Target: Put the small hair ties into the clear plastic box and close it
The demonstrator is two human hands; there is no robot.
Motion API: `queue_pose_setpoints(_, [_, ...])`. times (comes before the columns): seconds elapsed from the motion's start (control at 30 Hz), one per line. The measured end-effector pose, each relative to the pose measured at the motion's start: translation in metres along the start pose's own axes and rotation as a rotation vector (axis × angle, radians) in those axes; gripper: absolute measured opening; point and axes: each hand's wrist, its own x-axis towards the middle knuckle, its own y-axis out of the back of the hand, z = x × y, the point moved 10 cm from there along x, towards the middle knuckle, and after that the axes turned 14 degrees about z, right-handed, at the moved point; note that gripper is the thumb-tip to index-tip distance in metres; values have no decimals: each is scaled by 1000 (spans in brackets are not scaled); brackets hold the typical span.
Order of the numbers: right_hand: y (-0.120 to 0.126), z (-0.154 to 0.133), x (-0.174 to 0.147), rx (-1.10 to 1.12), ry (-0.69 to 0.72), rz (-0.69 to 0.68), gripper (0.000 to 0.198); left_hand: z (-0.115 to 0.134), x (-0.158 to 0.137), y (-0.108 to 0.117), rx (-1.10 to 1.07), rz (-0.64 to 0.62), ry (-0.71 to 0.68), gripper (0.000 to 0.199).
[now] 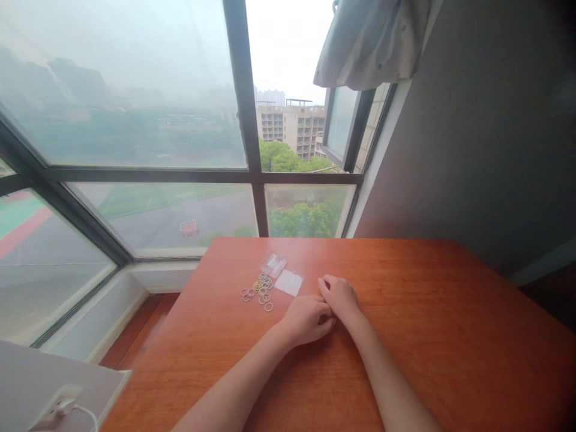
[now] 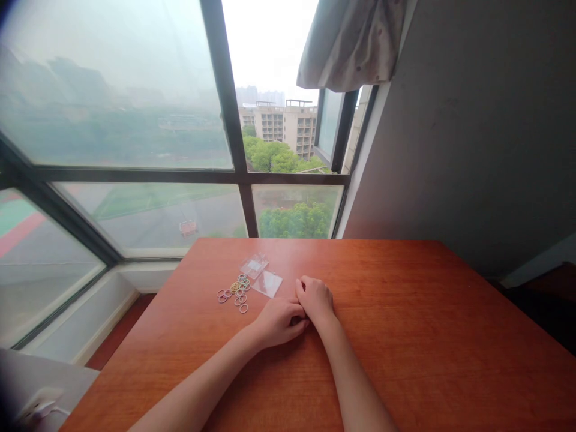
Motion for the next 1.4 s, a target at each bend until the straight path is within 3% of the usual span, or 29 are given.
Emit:
queue_pose_setpoints(0.67, [2, -1, 0, -4, 1, 6, 36, -1, 0, -1, 10, 20, -2, 11])
queue_pose_setpoints(0.97, [-1, -1, -1, -14, 20, -2, 35, -1, -1, 6, -46, -43, 20, 9])
queue_pose_setpoints(1.07, [-1, -2, -1, -2, 35, -9, 35, -23, 4, 33, -85, 62, 93, 13])
queue_pose_setpoints(1.23, [-1, -3, -2, 41, 29, -4, 36, -112, -15, 129, -13, 544, 409, 23])
queue_pose_setpoints(1.3, [-1, -6, -2, 97, 39, 18, 32, -138, -27, 150, 54, 598, 450, 28])
queue_pose_setpoints(1.4, [2, -21, -5, 233, 118, 64, 27, -162, -39, 156, 118, 580, 465, 30])
